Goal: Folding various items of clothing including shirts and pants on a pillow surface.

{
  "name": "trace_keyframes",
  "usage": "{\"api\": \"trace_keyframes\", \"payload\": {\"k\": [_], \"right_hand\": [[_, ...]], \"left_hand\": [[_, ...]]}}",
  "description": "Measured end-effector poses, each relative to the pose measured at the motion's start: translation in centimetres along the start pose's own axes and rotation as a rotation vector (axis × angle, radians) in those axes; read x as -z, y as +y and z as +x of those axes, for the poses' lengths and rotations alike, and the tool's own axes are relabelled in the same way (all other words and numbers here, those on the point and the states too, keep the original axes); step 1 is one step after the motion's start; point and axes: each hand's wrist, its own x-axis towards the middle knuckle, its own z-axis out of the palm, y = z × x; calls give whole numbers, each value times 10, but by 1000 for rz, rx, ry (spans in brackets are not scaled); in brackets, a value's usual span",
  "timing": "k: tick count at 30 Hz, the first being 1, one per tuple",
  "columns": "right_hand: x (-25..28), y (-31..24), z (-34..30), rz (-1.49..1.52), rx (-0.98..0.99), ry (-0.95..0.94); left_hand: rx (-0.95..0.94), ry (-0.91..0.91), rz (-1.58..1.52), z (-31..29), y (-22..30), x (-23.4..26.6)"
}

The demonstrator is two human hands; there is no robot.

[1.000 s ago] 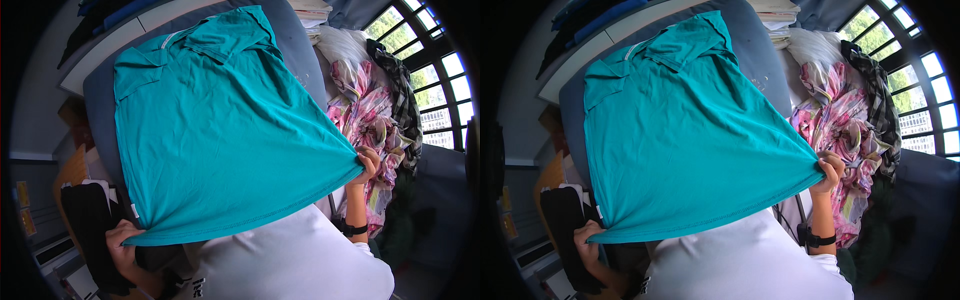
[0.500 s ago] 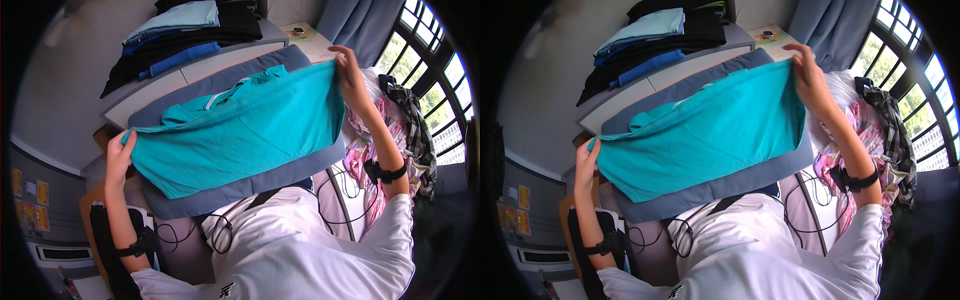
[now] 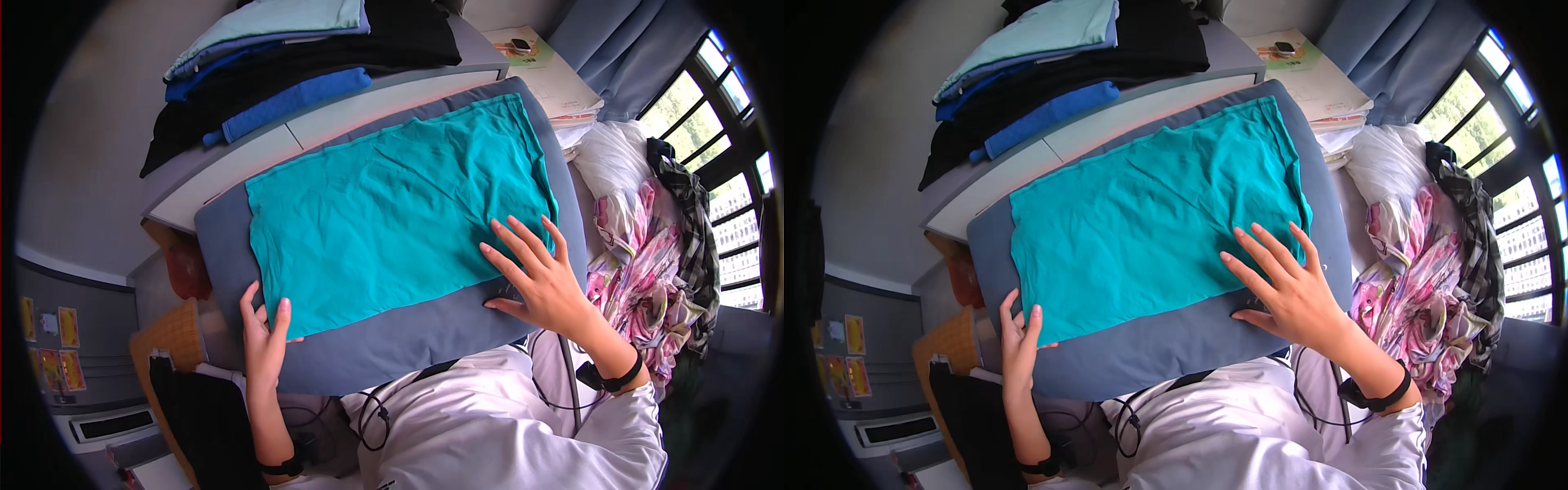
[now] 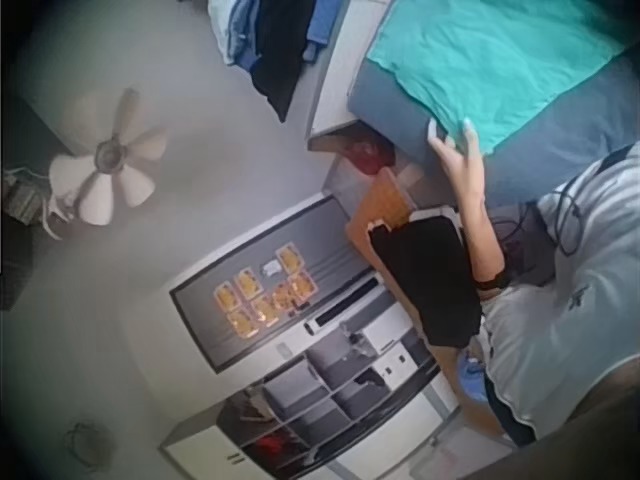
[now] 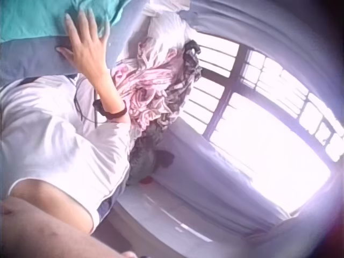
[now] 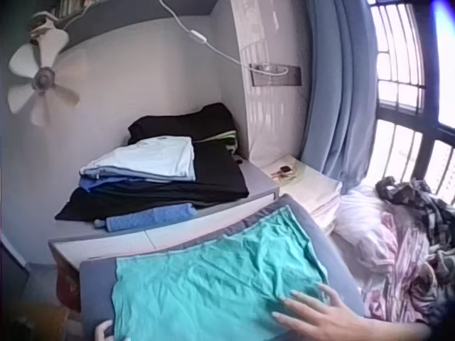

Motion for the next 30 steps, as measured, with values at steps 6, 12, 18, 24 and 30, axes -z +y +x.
{"api": "trace_keyframes", "payload": {"k": [6,12,18,24,30], "right_hand": [[-5,65,-2,-330,81,306],[4,89,-32,-228,-213,334],[-62,-38,-88,-2,231,239],[-92,-89,-56,27,234,275],[-65,-105,-50,242,369,326]], "left_hand": [[109,-101,-167,-53,20,-20],[-256,-630,-74,-137,-11,-59],[-1022,-95,941,-91,-37,-34],[-1290,-221,1109,-34,-8,-53],[-1257,-698,901,-7,0,-47]]}}
